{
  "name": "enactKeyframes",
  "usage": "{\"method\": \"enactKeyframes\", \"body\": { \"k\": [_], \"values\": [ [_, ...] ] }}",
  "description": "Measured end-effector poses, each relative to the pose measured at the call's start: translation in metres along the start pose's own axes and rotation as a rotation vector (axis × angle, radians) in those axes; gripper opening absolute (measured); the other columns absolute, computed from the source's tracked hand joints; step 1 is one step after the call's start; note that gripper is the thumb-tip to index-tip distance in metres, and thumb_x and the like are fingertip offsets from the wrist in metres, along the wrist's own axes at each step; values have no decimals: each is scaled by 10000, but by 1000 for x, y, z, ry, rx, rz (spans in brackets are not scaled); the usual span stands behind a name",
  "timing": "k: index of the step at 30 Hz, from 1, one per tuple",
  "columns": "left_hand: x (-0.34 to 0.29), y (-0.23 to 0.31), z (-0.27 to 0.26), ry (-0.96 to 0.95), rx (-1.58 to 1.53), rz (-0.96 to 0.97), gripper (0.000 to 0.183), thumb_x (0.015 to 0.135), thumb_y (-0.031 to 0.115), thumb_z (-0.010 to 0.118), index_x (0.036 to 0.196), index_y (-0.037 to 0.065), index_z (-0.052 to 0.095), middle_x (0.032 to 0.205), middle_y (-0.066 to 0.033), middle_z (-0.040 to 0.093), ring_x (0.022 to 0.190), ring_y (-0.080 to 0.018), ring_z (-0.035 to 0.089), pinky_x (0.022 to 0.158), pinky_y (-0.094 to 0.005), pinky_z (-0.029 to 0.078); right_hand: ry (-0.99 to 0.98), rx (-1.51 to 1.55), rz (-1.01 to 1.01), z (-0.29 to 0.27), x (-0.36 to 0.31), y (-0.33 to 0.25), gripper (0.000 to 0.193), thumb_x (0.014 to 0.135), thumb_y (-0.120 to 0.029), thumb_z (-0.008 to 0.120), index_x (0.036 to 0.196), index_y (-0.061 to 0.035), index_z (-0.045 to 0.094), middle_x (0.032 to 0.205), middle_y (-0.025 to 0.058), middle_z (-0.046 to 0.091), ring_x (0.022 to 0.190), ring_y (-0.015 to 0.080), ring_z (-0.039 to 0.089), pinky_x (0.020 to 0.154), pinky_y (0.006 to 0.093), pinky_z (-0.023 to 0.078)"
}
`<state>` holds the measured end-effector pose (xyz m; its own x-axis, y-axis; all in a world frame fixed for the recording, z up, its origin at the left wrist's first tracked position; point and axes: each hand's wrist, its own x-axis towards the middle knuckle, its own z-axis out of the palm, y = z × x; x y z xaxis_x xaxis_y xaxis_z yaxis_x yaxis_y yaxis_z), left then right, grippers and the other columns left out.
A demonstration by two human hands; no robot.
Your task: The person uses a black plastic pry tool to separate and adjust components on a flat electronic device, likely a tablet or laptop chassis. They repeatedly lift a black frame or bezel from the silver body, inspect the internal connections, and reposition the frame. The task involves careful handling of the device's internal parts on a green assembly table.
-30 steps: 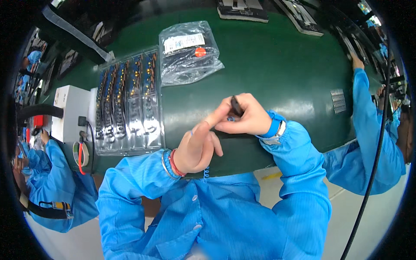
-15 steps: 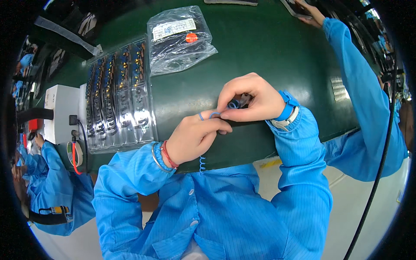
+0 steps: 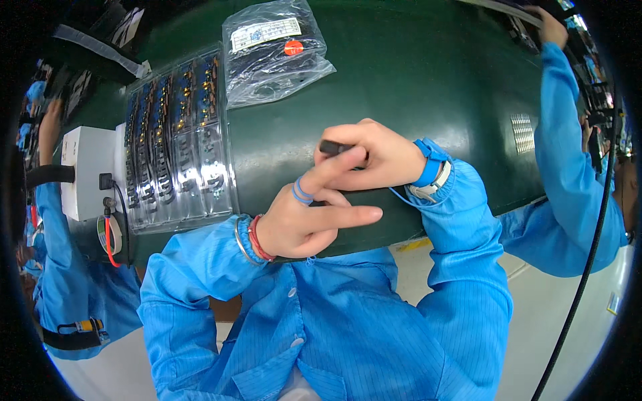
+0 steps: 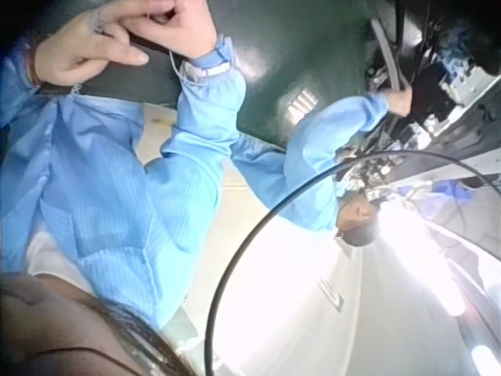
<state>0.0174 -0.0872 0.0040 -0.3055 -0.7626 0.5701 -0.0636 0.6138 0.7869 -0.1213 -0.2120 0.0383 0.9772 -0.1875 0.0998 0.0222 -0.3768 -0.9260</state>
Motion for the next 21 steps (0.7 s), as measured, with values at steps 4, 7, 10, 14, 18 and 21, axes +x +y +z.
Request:
{"method": "enactKeyframes", "body": {
  "k": [4,7,10,14,18,21],
  "values": [
    [-2,2,-6,106,17,-19,491,596,-130,421,977,62,663,1364,-229,259,673,-126,599,636,-263,467,186,441,304,6,-5,1,352,723,16,656,969,-58,415,730,18,569,655,68,548,544,183,397],
    [0,0,-8,286,47,-168,390,641,-117,464,891,110,659,1364,-187,274,593,-105,551,611,-252,461,247,371,139,-2,-11,3,208,705,13,682,816,-39,515,732,20,567,617,38,505,498,171,331],
    [3,-2,-5,262,73,-166,322,662,-109,440,838,61,649,1374,-274,212,624,-104,592,632,-267,465,165,270,-60,-13,-13,10,131,670,-5,713,708,-26,589,693,40,605,546,59,506,428,195,285],
    [0,-6,-3,131,131,-323,285,694,-72,451,838,65,654,1345,-250,304,736,-173,627,664,-275,476,90,292,-306,-21,-7,9,119,645,-13,729,682,-13,616,654,83,628,546,140,575,416,220,354],
    [-2,-10,0,-105,100,-370,199,705,-4,488,793,90,640,1195,-109,522,782,-229,623,690,-305,486,181,308,-390,-27,-9,12,139,633,-10,728,648,-20,589,621,98,608,570,200,607,472,258,439],
    [1,-7,0,-274,2,-212,155,679,9,506,747,87,622,1150,-42,558,722,-205,608,649,-302,488,409,368,-186,-17,-15,13,153,670,-19,698,728,-17,556,706,96,595,635,148,568,561,250,439]
  ]
}}
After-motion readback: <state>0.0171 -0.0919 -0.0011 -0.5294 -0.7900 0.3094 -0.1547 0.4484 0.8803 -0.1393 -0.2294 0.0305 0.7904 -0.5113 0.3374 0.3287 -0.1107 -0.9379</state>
